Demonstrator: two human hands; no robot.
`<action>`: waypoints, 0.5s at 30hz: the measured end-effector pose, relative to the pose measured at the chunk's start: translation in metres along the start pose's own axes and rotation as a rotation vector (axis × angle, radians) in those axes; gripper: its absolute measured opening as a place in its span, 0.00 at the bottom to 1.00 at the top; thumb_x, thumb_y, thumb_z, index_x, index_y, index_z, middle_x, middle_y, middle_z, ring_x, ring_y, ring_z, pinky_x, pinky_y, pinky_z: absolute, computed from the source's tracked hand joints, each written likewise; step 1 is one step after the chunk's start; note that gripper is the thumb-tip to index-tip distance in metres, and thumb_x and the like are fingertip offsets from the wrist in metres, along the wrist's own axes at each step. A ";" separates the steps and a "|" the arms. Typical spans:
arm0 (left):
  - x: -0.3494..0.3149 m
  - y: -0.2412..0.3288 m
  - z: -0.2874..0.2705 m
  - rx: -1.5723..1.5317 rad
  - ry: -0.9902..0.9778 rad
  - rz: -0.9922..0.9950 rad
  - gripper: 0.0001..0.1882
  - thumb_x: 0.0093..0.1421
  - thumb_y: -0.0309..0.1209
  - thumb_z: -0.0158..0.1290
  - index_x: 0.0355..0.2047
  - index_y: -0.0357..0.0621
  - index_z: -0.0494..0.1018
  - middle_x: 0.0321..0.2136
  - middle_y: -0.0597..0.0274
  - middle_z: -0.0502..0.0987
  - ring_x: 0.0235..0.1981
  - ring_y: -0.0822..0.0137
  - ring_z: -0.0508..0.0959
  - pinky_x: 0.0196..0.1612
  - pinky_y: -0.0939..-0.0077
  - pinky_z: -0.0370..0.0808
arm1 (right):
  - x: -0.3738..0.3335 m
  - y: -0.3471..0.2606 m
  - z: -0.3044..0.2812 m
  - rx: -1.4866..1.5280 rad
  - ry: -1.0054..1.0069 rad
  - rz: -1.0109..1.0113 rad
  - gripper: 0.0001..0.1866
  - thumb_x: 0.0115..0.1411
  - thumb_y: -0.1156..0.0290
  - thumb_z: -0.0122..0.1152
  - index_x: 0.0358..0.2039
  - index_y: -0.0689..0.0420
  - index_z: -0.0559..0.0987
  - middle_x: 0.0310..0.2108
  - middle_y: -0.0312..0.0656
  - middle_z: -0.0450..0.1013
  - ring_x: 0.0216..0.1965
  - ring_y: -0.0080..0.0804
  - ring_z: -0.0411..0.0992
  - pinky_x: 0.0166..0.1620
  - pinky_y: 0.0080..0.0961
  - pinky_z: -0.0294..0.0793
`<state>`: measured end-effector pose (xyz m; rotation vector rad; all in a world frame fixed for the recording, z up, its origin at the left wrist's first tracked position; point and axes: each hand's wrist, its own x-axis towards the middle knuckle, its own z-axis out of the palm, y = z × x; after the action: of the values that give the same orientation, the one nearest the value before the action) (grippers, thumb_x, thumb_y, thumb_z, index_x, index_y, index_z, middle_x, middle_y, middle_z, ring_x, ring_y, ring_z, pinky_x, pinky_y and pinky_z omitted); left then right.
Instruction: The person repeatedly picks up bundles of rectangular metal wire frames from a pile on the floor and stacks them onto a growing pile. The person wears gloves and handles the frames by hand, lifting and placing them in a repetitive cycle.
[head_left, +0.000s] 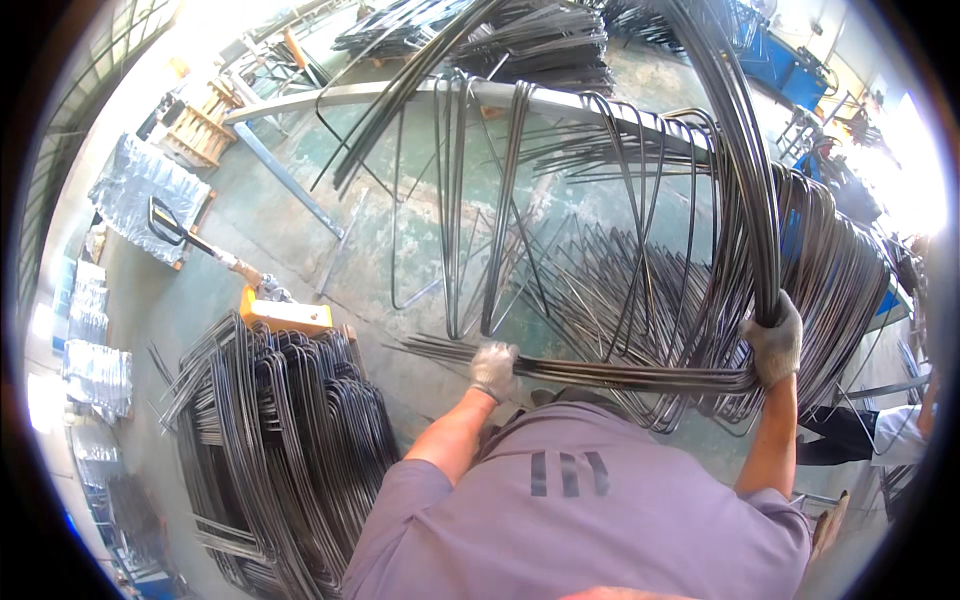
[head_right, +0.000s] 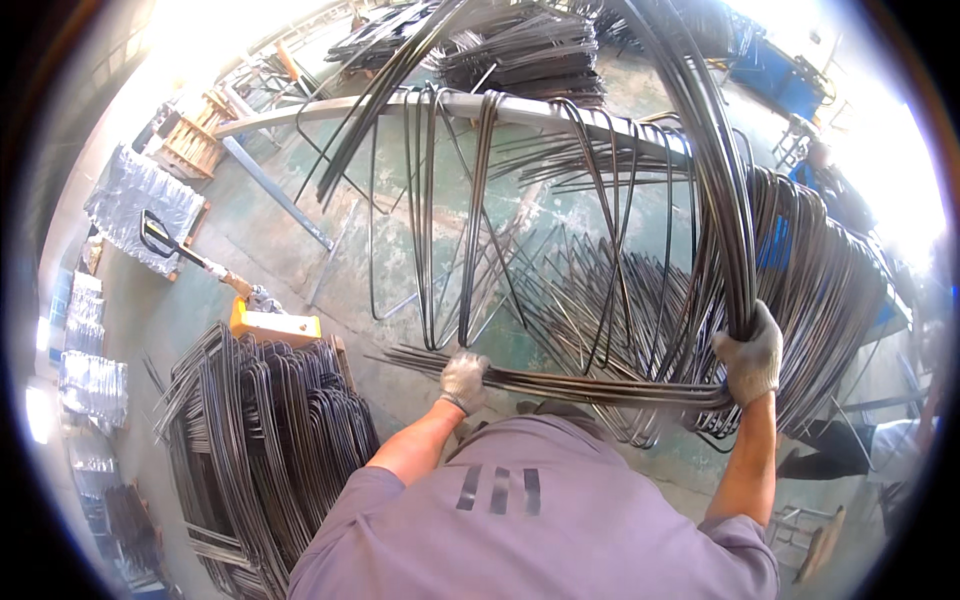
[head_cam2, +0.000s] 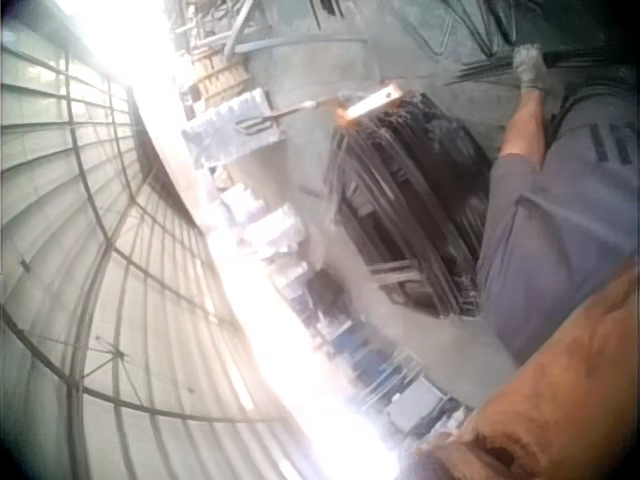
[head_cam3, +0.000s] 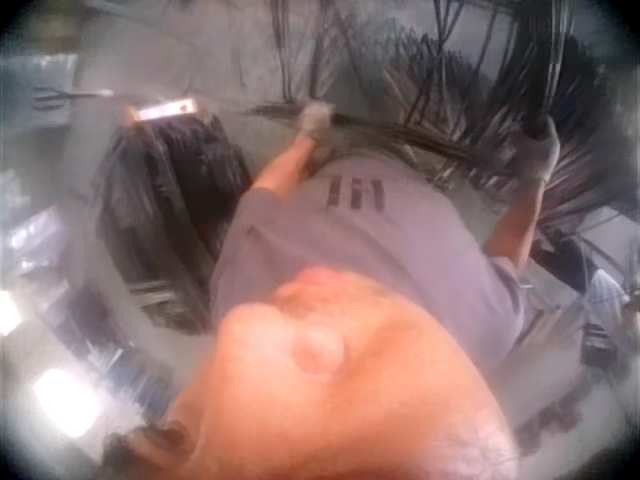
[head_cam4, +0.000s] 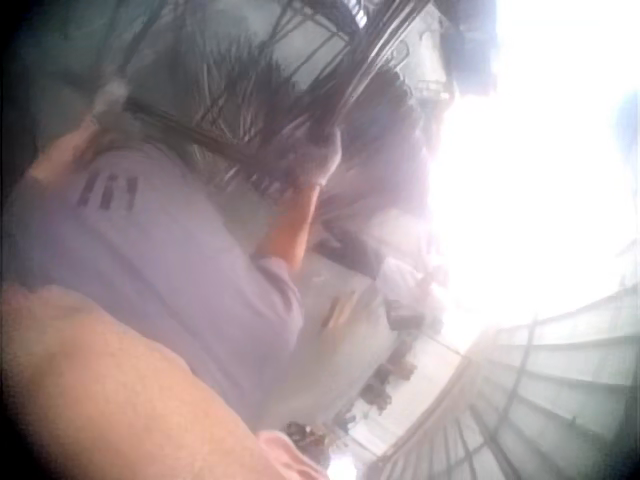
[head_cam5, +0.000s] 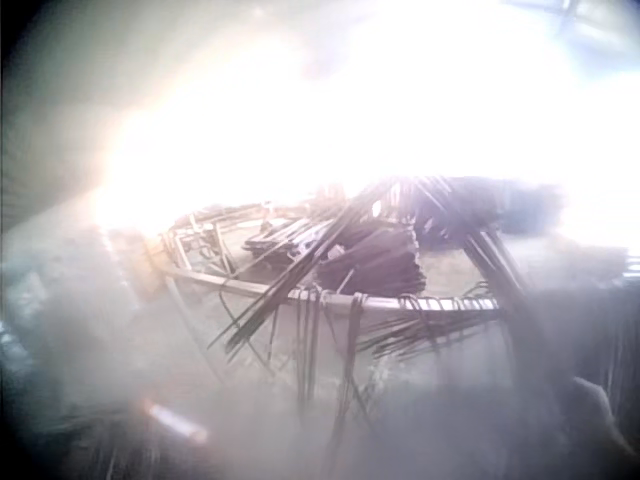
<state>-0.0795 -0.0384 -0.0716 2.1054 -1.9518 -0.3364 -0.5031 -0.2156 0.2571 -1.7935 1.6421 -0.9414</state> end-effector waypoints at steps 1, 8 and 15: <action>0.000 -0.005 -0.003 -0.026 0.011 0.026 0.16 0.49 0.35 0.65 0.39 0.48 0.80 0.42 0.51 0.83 0.50 0.47 0.82 0.55 0.51 0.79 | -0.010 -0.015 0.001 -0.029 0.023 -0.008 0.13 0.50 0.78 0.71 0.37 0.58 0.78 0.26 0.29 0.68 0.28 0.19 0.66 0.34 0.26 0.70; 0.013 -0.026 -0.024 -0.336 -0.222 0.064 0.19 0.61 0.31 0.61 0.52 0.44 0.83 0.54 0.48 0.85 0.58 0.48 0.84 0.62 0.54 0.80 | -0.069 -0.109 0.011 -0.244 0.001 -0.105 0.16 0.51 0.79 0.68 0.42 0.61 0.78 0.26 0.40 0.71 0.29 0.29 0.66 0.36 0.30 0.73; 0.088 0.012 -0.181 -2.263 -0.162 0.198 0.36 0.75 0.55 0.60 0.69 0.40 0.71 0.60 0.49 0.81 0.64 0.53 0.80 0.72 0.48 0.74 | -0.114 -0.130 0.068 -0.601 -0.323 -0.036 0.18 0.54 0.76 0.69 0.47 0.59 0.78 0.39 0.60 0.83 0.45 0.64 0.84 0.49 0.54 0.82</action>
<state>-0.0229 -0.1220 0.1032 0.2912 -0.5446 -1.5543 -0.3713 -0.0918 0.2998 -2.2171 1.7923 -0.1407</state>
